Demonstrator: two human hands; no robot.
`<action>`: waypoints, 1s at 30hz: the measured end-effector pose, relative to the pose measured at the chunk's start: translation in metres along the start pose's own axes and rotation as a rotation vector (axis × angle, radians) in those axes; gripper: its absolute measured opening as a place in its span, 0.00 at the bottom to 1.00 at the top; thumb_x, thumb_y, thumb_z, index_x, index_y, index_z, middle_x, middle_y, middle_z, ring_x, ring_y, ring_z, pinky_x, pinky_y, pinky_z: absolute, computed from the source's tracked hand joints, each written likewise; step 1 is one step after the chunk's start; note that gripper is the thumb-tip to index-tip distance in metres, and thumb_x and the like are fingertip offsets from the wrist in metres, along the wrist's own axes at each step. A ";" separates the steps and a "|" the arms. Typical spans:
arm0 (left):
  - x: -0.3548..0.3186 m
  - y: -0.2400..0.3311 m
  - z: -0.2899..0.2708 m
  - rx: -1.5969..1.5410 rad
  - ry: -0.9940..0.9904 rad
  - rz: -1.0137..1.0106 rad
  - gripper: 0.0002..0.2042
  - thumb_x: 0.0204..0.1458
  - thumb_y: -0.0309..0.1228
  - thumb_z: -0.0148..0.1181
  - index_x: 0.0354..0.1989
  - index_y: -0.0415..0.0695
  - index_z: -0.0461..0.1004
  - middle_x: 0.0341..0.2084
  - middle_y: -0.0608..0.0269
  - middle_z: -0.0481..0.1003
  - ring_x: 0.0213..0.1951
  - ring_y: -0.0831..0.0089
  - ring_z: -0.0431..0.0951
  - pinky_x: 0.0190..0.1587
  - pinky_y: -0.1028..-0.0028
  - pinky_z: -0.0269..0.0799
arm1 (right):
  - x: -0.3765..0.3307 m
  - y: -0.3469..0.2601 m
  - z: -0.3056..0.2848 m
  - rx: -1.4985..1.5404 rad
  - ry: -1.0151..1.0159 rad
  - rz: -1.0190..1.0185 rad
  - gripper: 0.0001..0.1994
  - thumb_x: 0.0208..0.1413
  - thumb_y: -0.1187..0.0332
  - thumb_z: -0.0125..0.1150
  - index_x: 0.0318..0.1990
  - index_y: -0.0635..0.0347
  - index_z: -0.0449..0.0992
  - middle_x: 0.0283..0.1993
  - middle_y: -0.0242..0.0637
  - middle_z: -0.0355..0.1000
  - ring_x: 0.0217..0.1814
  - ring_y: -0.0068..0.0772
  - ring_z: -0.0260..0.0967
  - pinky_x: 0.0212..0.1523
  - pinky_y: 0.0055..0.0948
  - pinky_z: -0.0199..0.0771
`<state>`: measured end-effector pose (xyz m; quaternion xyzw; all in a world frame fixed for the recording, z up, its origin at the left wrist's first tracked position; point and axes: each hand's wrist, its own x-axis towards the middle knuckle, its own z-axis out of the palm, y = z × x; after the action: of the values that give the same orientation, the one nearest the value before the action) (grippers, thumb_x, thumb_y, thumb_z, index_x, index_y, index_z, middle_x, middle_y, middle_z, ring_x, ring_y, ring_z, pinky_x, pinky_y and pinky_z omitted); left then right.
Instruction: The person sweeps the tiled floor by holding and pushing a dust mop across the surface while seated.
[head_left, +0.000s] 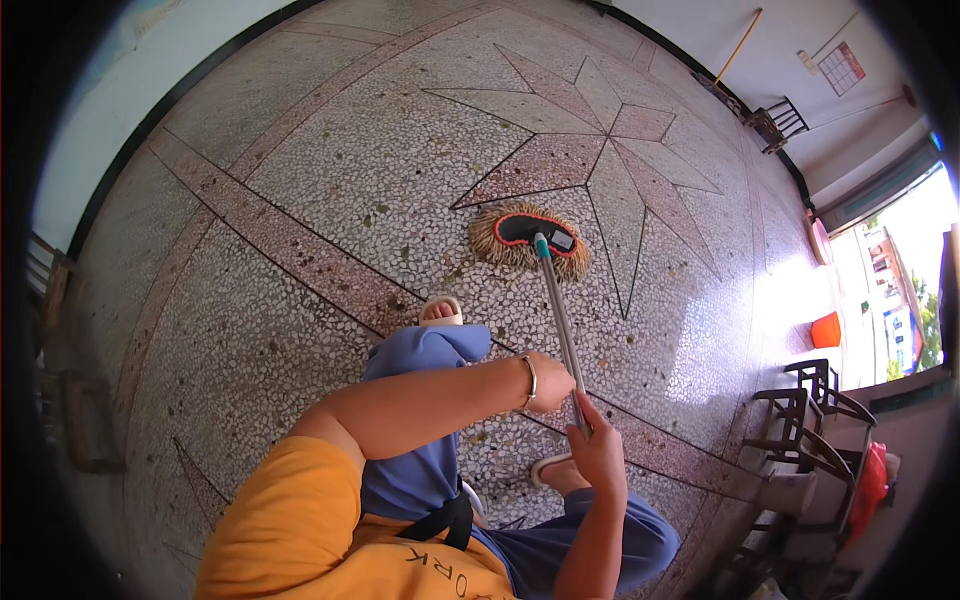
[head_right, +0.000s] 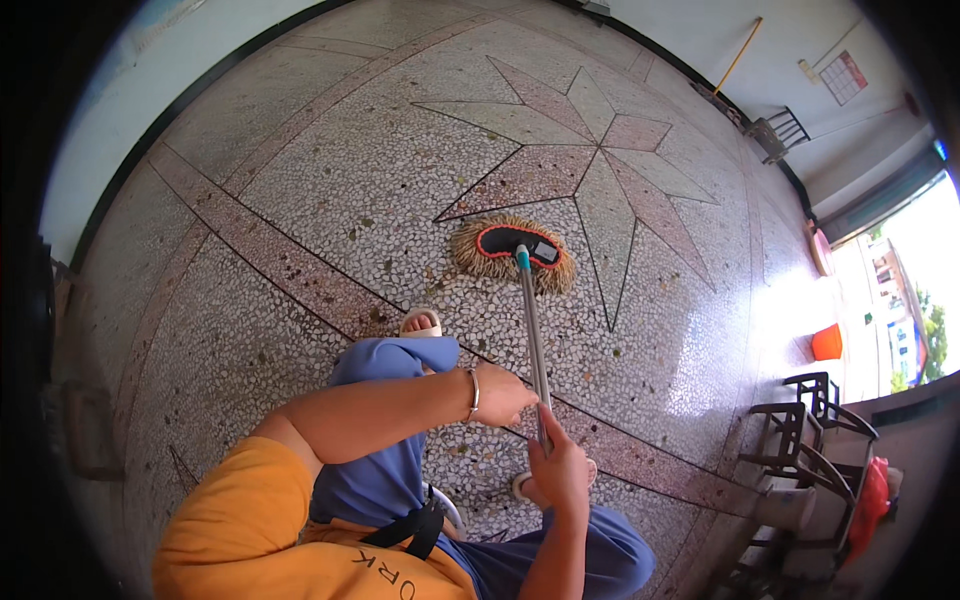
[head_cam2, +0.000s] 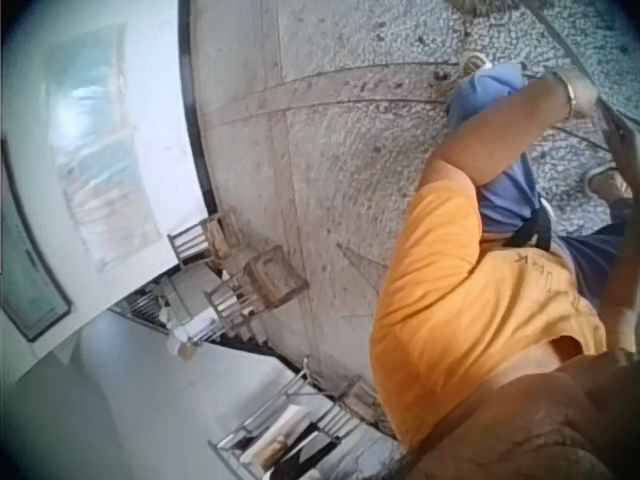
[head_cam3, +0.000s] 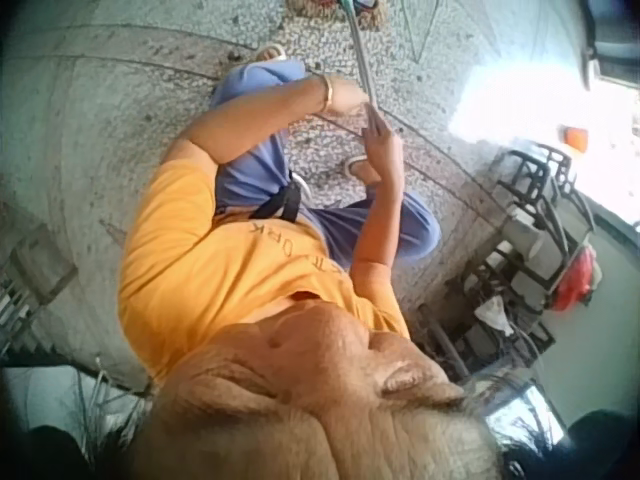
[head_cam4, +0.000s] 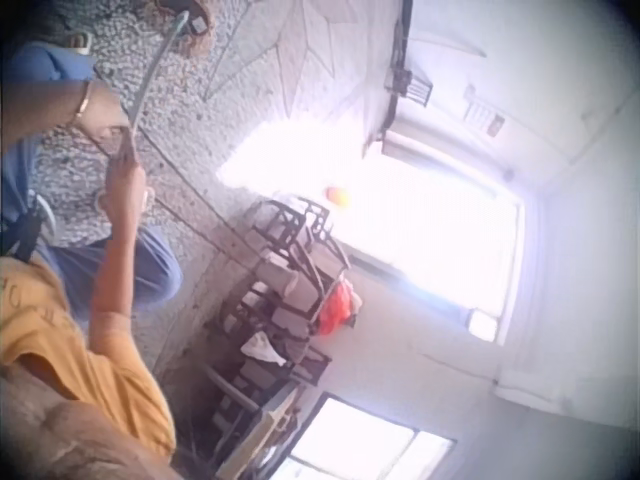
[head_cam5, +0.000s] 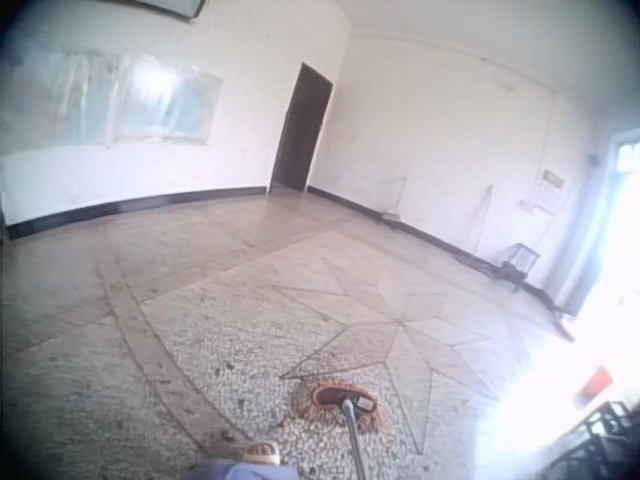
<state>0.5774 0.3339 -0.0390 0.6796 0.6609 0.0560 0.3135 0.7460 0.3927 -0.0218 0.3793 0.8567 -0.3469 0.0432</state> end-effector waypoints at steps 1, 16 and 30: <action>0.006 -0.007 0.001 0.026 -0.011 -0.086 0.14 0.46 0.37 0.55 0.41 0.46 0.70 0.29 0.55 0.76 0.35 0.60 0.77 0.34 0.62 0.71 | 0.022 0.009 0.015 0.019 0.039 -0.055 0.25 0.46 0.68 0.54 0.55 0.50 0.64 0.33 0.52 0.71 0.36 0.49 0.70 0.36 0.37 0.68; -0.001 0.015 0.008 0.104 0.048 0.043 0.12 0.46 0.35 0.54 0.36 0.43 0.67 0.25 0.55 0.75 0.31 0.57 0.76 0.31 0.59 0.70 | -0.139 0.065 0.014 -0.065 -0.178 0.015 0.27 0.44 0.71 0.56 0.56 0.53 0.62 0.24 0.50 0.70 0.30 0.51 0.71 0.29 0.35 0.69; 0.000 0.023 -0.003 0.051 0.021 0.085 0.14 0.44 0.34 0.54 0.39 0.43 0.68 0.24 0.54 0.75 0.31 0.58 0.77 0.30 0.62 0.72 | -0.032 0.024 0.037 -0.261 -0.125 -0.068 0.20 0.47 0.66 0.53 0.51 0.52 0.66 0.26 0.53 0.70 0.28 0.57 0.68 0.30 0.47 0.67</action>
<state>0.5958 0.3361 -0.0256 0.7141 0.6359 0.0596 0.2867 0.7780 0.3615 -0.0527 0.3187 0.9026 -0.2566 0.1334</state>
